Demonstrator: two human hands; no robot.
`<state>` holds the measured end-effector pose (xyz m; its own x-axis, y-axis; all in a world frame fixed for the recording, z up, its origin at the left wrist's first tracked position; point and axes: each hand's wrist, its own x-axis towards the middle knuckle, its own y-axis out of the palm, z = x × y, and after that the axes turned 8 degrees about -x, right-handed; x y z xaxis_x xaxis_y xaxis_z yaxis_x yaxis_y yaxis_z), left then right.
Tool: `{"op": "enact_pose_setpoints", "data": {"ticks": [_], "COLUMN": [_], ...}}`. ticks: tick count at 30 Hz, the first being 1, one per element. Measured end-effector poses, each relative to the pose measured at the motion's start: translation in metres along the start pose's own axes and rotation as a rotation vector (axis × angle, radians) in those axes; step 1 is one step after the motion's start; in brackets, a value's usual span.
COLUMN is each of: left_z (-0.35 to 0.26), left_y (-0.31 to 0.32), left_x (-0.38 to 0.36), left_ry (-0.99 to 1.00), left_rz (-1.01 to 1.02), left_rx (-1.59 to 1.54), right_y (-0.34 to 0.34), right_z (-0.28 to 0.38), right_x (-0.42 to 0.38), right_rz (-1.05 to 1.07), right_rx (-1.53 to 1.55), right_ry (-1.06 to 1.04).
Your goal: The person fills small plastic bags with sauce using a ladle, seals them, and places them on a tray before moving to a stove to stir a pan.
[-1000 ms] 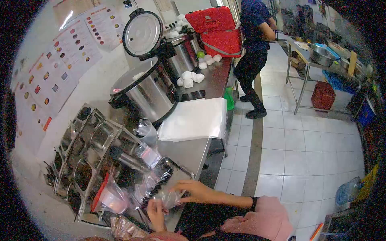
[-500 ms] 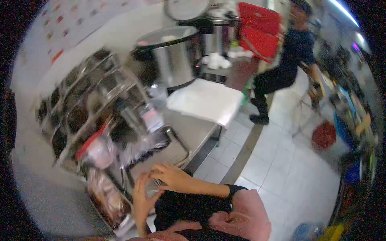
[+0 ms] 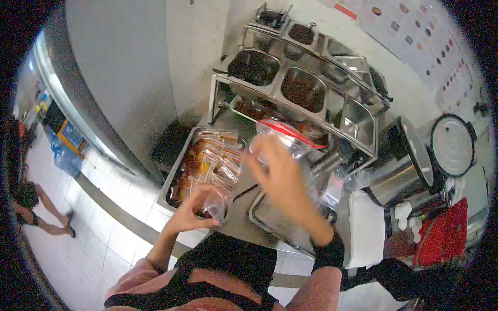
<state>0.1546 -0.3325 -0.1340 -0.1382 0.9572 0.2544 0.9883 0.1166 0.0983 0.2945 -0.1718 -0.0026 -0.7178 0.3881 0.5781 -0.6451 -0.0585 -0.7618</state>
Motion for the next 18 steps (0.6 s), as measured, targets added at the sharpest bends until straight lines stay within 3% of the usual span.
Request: {"op": "enact_pose_setpoints", "data": {"ticks": [2,5,7,9,10,12,14,15,17,18], "left_z": [-0.003,-0.003,-0.013,-0.023,-0.021,-0.012,-0.012,-0.011,-0.004,-0.002], "left_y": [-0.014,-0.033,-0.039,-0.044,-0.048,-0.056,-0.058,-0.061,-0.063,-0.064], "left_x": [-0.005,-0.019,-0.022,-0.027,-0.030,-0.035,-0.034,-0.033,-0.027,-0.023], "left_ry": [-0.011,-0.046,-0.030,-0.011,-0.008,-0.004,-0.066,-0.066,-0.115,-0.064], "left_rz": [-0.079,-0.134,-0.131,-0.118,-0.117,-0.160,-0.152,-0.163,-0.136,-0.121], "left_rx": [-0.226,-0.209,-0.233,-0.295,-0.284,-0.261,-0.401,-0.397,-0.373,-0.303], "right_y": [0.007,0.065,0.098,0.125,0.128,0.119,0.094,0.083,0.066,0.055], "right_z": [-0.019,-0.057,-0.077,-0.089,-0.099,-0.118,-0.121,-0.135,-0.170,-0.173], "right_x": [0.067,0.141,0.169,0.189,0.196,0.207,0.211,0.212,0.213,0.210], "right_rz": [0.058,-0.065,-0.085,0.031,0.027,-0.135,-0.174,-0.148,-0.220,-0.178], "right_rx": [0.070,-0.028,-0.094,-0.253,-0.180,-0.100,-0.217,-0.075,-0.167,-0.092], "right_ry": [0.018,-0.241,-0.293,-0.251,-0.274,-0.333,-0.154,-0.072,-0.103,0.002]}}
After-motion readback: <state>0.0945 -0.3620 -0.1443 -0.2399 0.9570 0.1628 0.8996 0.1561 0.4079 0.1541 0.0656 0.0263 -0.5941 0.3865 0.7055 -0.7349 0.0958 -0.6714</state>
